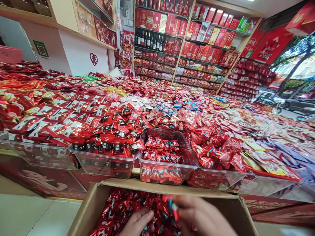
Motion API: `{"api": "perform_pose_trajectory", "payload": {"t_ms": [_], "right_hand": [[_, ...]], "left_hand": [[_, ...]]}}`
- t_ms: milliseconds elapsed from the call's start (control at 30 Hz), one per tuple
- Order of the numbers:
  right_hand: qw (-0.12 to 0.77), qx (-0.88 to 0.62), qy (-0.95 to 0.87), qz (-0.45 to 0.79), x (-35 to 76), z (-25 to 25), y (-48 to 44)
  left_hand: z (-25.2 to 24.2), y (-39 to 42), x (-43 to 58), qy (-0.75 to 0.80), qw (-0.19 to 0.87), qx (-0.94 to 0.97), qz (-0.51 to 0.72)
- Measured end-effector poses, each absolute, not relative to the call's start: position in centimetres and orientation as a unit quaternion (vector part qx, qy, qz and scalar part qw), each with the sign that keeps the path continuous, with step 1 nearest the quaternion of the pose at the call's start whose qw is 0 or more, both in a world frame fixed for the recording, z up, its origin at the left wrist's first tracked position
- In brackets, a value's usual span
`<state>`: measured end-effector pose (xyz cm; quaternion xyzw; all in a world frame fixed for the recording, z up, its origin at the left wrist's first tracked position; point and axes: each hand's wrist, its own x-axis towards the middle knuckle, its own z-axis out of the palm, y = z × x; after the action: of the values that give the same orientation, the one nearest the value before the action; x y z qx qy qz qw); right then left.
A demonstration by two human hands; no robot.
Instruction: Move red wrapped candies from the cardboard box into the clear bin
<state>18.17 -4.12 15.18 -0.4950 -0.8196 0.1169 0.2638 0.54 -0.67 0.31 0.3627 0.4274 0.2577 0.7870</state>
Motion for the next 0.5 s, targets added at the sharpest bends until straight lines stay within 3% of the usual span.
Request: {"api": "perform_pose_trajectory", "payload": {"t_ms": [67,167,367,500], "right_hand": [[0.260,-0.486,-0.829,0.091,19.2,19.2,-1.7],[0.130,-0.490,-0.861,0.026,19.8,22.6,3.7],[-0.226,-0.496,-0.838,0.008,17.8,22.4,10.5],[-0.319,-0.483,-0.815,0.027,16.5,21.6,10.8]], "left_hand": [[0.2,-0.7,0.5,0.443,0.770,0.381,0.256],[0.2,-0.9,0.6,0.439,0.753,0.414,0.262],[0.5,-1.0,0.4,0.432,0.741,0.441,0.263],[0.4,-0.9,0.3,0.436,0.730,0.466,0.243]]}}
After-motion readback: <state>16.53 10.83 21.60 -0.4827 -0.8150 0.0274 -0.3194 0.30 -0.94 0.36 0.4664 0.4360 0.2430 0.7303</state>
